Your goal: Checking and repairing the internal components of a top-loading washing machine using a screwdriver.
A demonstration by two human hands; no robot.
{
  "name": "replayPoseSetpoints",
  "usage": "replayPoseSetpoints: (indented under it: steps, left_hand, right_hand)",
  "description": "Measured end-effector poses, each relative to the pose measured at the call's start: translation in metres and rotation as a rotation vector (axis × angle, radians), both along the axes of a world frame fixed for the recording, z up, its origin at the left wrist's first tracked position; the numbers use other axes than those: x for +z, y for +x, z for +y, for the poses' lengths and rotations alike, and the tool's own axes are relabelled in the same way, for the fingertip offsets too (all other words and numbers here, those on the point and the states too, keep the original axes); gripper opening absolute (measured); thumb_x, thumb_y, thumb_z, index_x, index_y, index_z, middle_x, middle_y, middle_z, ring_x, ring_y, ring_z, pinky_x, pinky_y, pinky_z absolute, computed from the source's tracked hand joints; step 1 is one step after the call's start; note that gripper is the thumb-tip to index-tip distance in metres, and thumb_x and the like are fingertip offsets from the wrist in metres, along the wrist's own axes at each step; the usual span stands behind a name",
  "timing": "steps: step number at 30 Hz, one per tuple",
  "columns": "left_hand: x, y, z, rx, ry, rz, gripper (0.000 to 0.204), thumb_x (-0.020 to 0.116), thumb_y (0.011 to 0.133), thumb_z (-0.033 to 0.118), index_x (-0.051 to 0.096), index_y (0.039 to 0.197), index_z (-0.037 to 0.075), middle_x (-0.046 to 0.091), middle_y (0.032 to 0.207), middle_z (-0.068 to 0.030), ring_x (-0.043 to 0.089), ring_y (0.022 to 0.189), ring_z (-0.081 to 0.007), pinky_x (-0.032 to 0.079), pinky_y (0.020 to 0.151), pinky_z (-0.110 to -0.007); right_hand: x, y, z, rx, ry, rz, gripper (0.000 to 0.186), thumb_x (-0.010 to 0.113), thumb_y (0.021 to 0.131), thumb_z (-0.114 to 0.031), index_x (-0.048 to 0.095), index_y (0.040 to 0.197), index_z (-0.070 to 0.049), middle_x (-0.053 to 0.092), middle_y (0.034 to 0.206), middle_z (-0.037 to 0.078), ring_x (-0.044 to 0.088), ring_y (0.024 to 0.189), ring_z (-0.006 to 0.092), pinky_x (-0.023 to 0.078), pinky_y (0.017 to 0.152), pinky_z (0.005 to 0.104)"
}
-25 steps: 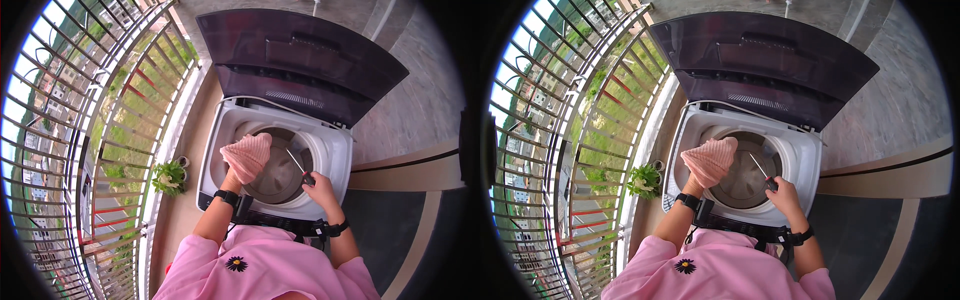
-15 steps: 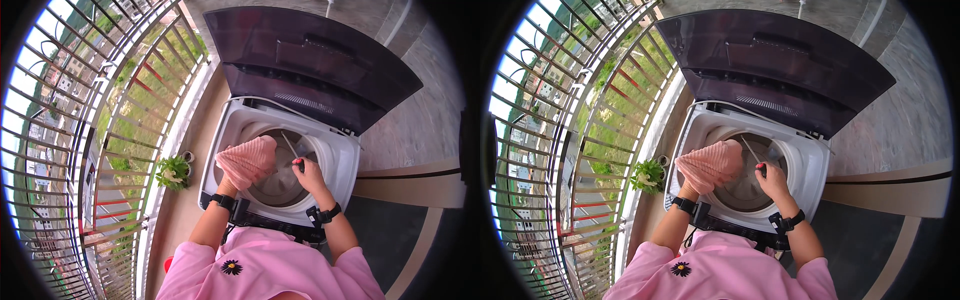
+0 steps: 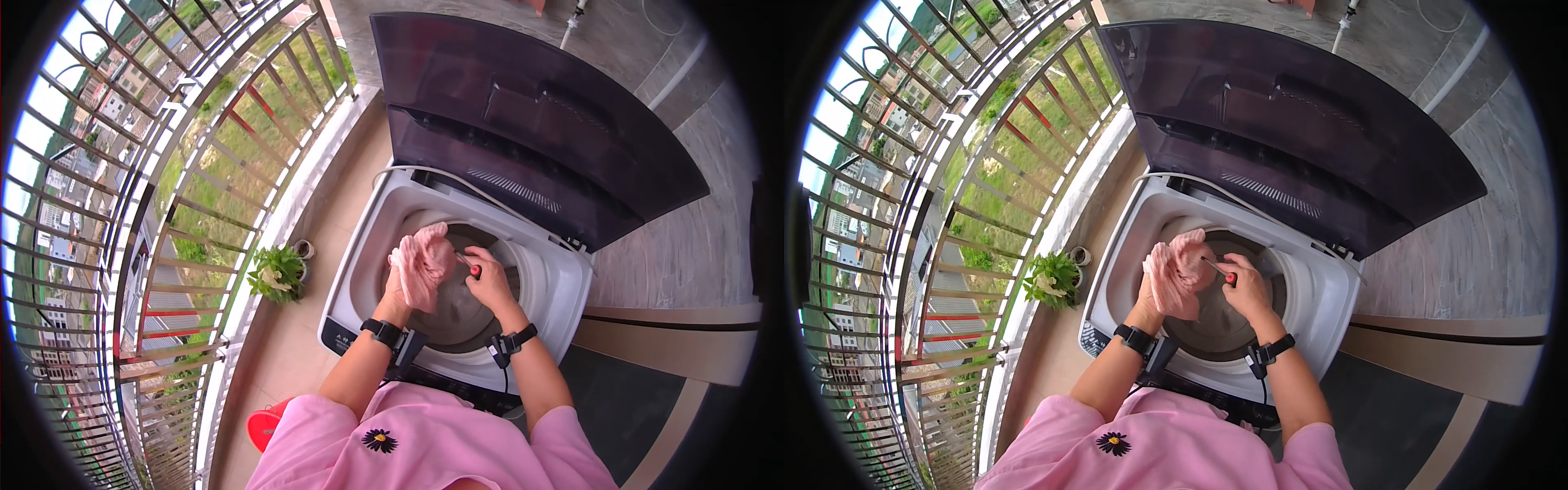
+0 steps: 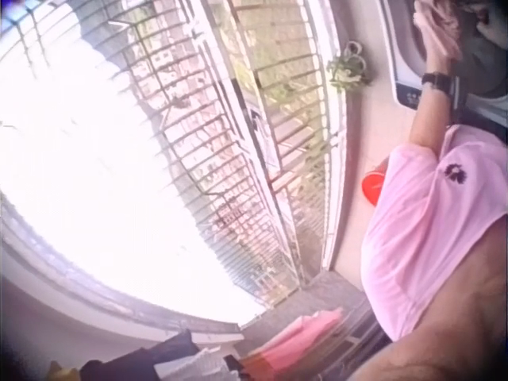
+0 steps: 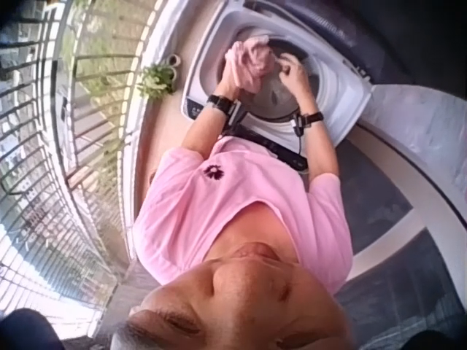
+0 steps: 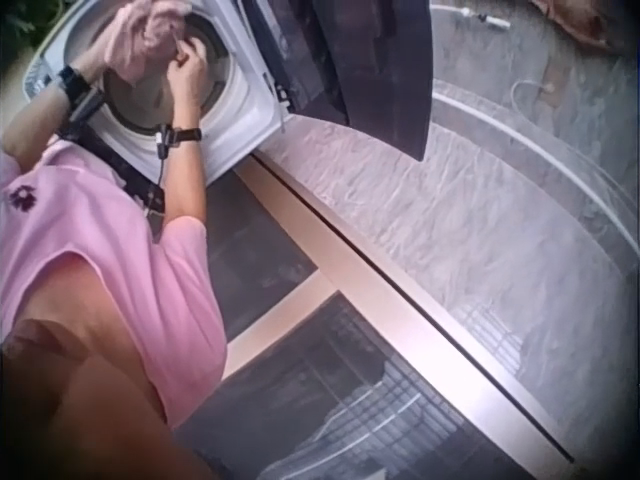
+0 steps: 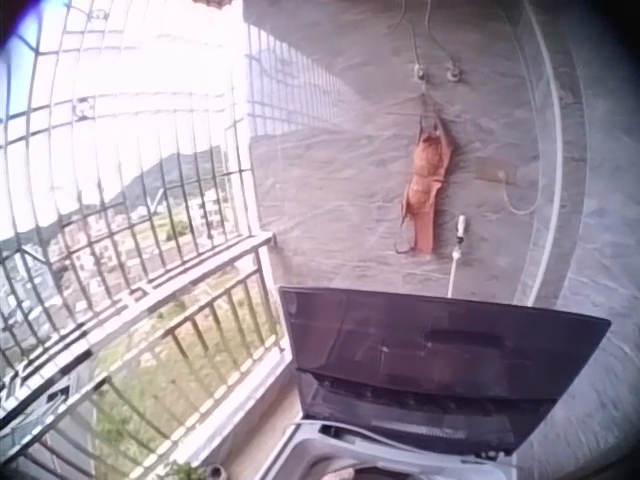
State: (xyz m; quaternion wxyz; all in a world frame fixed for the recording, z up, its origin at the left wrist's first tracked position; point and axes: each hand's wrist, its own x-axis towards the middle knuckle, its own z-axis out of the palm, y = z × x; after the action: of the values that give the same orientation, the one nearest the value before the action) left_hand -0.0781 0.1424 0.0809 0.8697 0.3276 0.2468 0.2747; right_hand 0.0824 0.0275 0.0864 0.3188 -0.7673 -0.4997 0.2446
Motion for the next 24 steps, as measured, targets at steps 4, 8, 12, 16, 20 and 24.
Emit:
replayPoseSetpoints:
  steps: [4,8,12,16,20,24]
  left_hand:
    - [-0.027,-0.025,0.001,0.079,-0.255,-0.122,0.045,0.050,0.098,0.041,0.056,0.127,0.008,0.063,0.117,-0.0052,0.062,0.098,-0.0190,0.048,0.077,-0.024]
    - [-0.042,-0.018,0.001,0.098,0.112,0.196,0.042,0.048,0.098,0.020,0.046,0.138,0.007,0.055,0.129,-0.0058,0.052,0.116,-0.0176,0.040,0.095,-0.026]
    - [-0.051,-0.014,0.007,0.221,0.736,0.367,0.052,0.050,0.096,0.021,0.037,0.141,-0.002,0.054,0.121,-0.0090,0.050,0.113,-0.0208,0.039,0.096,-0.032]
    - [-0.052,-0.020,0.004,-0.425,1.526,0.958,0.048,0.053,0.089,0.018,0.047,0.130,-0.007,0.055,0.122,-0.0185,0.048,0.119,-0.0324,0.035,0.105,-0.039]
    - [-0.058,-0.022,-0.009,0.007,1.035,0.618,0.032,0.057,0.086,0.009,0.057,0.114,-0.004,0.057,0.113,-0.0187,0.050,0.117,-0.0334,0.036,0.104,-0.041]
    - [-0.046,-0.008,0.009,-0.139,1.017,0.698,0.029,0.060,0.084,0.008,0.059,0.112,0.002,0.058,0.112,-0.0180,0.055,0.110,-0.0330,0.041,0.097,-0.040]
  right_hand:
    - [-0.004,-0.007,0.028,0.200,0.037,0.195,0.073,0.056,0.066,0.011,0.055,0.135,-0.012,0.028,0.158,0.009,0.048,0.129,0.0323,0.046,0.098,0.0318]
    - [-0.028,-0.003,0.049,0.268,0.031,0.128,0.088,0.057,0.066,0.013,0.039,0.147,-0.016,0.018,0.161,0.011,0.031,0.143,0.0331,0.044,0.103,0.0361]
    - [-0.035,-0.013,0.070,0.252,0.084,0.003,0.088,0.060,0.068,0.012,0.037,0.148,-0.016,0.019,0.160,0.013,0.035,0.140,0.0351,0.044,0.104,0.0383]
    - [-0.055,-0.013,0.077,0.253,0.128,-0.025,0.087,0.062,0.071,0.008,0.034,0.149,-0.016,0.025,0.158,0.013,0.040,0.136,0.0355,0.045,0.102,0.0399]
    - [-0.074,-0.003,0.077,0.032,0.089,-0.072,0.085,0.062,0.073,0.005,0.033,0.149,-0.017,0.030,0.156,0.011,0.042,0.134,0.0344,0.046,0.100,0.0406]
    - [-0.062,0.007,0.071,0.062,-0.042,-0.054,0.085,0.062,0.072,0.004,0.033,0.149,-0.018,0.032,0.155,0.010,0.047,0.130,0.0348,0.048,0.098,0.0406]
